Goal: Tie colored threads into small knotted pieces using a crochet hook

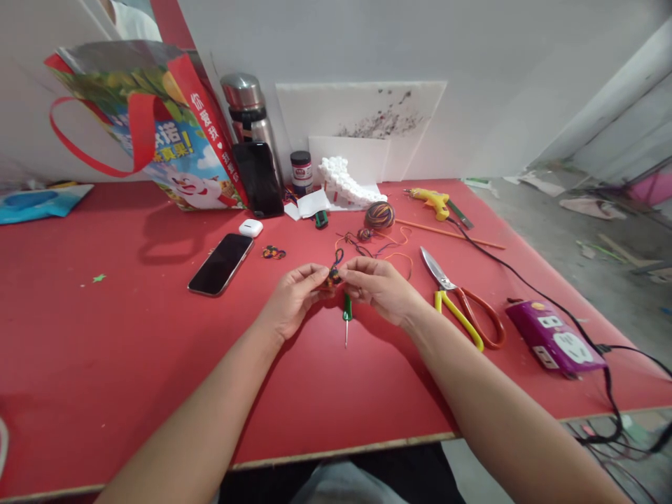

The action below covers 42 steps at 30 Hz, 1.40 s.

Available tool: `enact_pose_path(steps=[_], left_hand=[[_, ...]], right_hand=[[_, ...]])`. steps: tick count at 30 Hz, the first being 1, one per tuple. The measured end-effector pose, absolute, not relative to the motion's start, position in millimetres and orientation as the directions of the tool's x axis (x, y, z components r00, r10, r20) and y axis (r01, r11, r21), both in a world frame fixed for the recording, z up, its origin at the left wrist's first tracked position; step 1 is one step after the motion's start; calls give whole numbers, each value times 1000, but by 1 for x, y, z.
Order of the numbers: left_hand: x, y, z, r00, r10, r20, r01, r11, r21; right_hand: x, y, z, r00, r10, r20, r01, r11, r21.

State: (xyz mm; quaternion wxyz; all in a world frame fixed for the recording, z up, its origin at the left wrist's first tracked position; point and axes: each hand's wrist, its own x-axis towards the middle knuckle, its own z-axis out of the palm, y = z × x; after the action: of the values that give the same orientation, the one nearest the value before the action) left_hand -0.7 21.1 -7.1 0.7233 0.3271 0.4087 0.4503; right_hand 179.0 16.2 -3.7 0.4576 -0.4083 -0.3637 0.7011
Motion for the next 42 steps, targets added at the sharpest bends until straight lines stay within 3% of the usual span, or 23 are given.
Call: enact_pose_path(steps=[6, 10, 14, 20, 27, 42], left_hand=[[-3, 22, -7, 376, 862, -340, -366, 476, 800], [-3, 23, -8, 350, 873, -339, -377, 463, 802], [-1, 23, -8, 318, 888, -332, -386, 442, 810], [-1, 21, -5, 313, 897, -313, -342, 414, 843], [2, 21, -1, 312, 894, -323, -422, 435, 796], [-1, 21, -5, 352, 859, -372, -520, 511, 685]], right_hand=[[184, 16, -1, -465, 824, -322, -419, -526, -740], [185, 16, 2, -468, 812, -348, -426, -552, -717], [180, 14, 3, -377, 856, -355, -402, -496, -770], [174, 15, -3, -162, 956, -245, -303, -284, -910], [176, 15, -5, -288, 932, -221, -208, -286, -935], [172, 12, -8, -287, 945, -159, -182, -217, -959]])
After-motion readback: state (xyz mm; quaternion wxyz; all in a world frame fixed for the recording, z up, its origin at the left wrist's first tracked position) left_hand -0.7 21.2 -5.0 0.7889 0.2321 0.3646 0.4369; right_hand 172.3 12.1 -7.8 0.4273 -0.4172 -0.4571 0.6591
